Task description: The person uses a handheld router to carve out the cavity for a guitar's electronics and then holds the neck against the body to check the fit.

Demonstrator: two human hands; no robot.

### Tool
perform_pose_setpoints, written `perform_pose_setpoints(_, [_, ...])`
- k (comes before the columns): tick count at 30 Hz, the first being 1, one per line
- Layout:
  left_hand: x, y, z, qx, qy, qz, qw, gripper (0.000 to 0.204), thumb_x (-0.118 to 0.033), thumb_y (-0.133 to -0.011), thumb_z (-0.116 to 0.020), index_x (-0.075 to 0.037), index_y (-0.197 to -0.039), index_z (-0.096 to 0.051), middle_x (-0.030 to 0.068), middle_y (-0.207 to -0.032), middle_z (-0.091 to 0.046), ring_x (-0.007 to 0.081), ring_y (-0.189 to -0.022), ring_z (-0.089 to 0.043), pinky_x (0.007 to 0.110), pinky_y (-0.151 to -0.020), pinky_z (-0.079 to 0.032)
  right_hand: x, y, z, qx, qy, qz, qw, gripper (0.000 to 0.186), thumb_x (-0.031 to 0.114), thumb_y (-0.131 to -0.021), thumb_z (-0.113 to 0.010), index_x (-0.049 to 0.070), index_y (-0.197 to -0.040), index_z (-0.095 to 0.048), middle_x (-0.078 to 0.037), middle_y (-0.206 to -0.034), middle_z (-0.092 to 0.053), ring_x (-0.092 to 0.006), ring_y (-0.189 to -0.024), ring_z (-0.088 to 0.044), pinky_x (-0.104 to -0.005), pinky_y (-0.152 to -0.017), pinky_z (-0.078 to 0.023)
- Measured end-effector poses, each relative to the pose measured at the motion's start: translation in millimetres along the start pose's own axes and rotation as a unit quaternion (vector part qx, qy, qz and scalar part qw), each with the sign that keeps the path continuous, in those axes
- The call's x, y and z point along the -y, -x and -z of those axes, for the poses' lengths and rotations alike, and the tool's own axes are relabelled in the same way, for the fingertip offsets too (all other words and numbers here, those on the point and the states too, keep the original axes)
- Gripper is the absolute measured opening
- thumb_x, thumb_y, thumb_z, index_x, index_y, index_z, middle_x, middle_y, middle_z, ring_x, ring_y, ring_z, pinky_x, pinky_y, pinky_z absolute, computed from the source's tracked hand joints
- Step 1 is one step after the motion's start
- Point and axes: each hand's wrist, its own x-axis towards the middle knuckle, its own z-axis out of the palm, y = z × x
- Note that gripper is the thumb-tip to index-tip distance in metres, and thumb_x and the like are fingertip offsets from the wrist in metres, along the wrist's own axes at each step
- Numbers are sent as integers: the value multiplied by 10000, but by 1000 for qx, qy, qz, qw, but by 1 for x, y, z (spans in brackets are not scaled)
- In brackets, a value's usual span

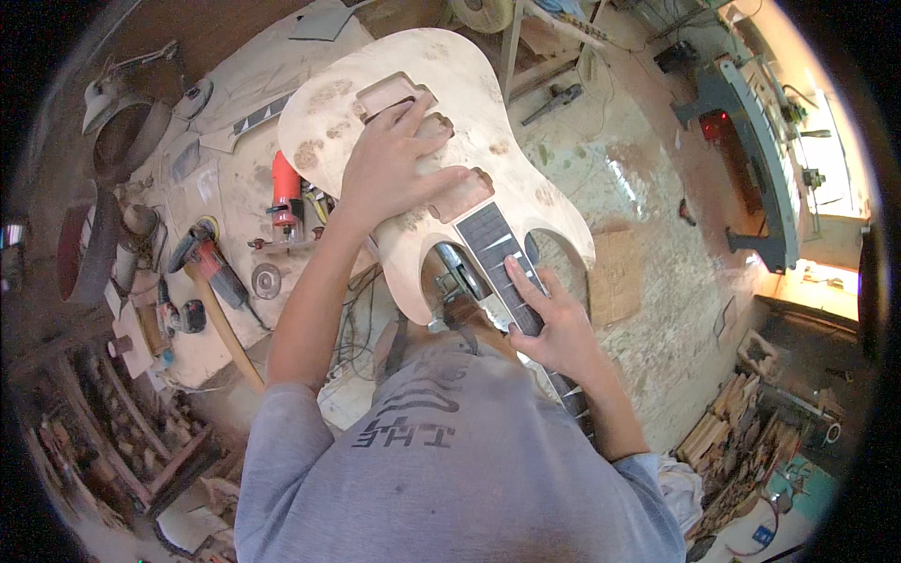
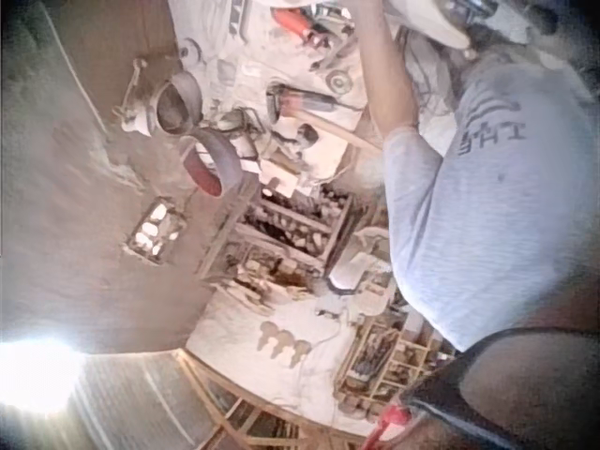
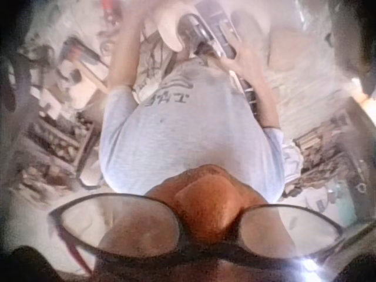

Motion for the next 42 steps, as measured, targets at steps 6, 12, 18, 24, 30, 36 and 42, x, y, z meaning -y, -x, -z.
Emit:
perform_pose_setpoints(6, [2,5,-4,-10,-1,-3,1000,610,-634,-854,-729,-145,-1210,-808,112,-1605,-495,372,-1389,-519,465,-1163,-424,7,2,-9,-25,49,-7,998,975,201,-736,-781,273,-1635,-412,-222,-1256,-591,-444,-909,-705,-504,-761,-602])
perform_pose_setpoints(12, [6,6,-8,-30,10,-17,999,593,-630,-858,-724,-156,-1205,-809,118,-1588,-507,362,-1384,-521,464,-1157,-431,15,0,-18,-54,87,-29,994,974,147,-729,-748,249,-1639,-416,-224,-1137,-599,-422,-895,-680,-484,-779,-581])
perform_pose_setpoints(18, [4,5,-6,-28,19,-14,999,563,-601,-855,-729,-142,-1170,-815,127,-1568,-523,364,-1370,-528,466,-1139,-448,14,0,-25,-71,69,-51,994,995,115,-713,-734,265,-1644,-416,-225,-1085,-593,-440,-959,-656,-477,-849,-557])
perform_pose_setpoints(24, [1,5,0,-15,22,-14,1000,535,-577,-864,-725,-118,-1124,-812,141,-1530,-545,368,-1329,-547,471,-1099,-482,15,-1,-25,-70,91,-37,993,1026,136,-727,-757,315,-1657,-361,-237,-1174,-614,-438,-920,-690,-491,-797,-596])
perform_pose_setpoints(30, [1,4,-1,-2,-10,-20,1000,558,-589,-861,-726,-119,-1151,-804,143,-1526,-529,365,-1322,-547,470,-1100,-484,24,-1,-24,-66,136,-46,987,1029,127,-738,-747,335,-1661,-341,-246,-1173,-614,-449,-938,-691,-505,-808,-599])
perform_pose_setpoints(36, [1,5,0,2,-8,-6,1000,571,-608,-865,-721,-139,-1180,-805,141,-1547,-519,373,-1359,-529,472,-1131,-468,26,-3,-24,-74,129,-48,988,1009,135,-730,-735,316,-1653,-371,-243,-1135,-608,-449,-949,-682,-503,-819,-586])
perform_pose_setpoints(42, [5,4,-6,-10,3,-11,1000,583,-615,-862,-714,-133,-1175,-811,169,-1583,-503,392,-1364,-526,479,-1146,-447,14,0,-36,-120,103,-29,987,990,124,-702,-724,257,-1637,-428,-213,-1015,-585,-422,-932,-663,-494,-835,-558])
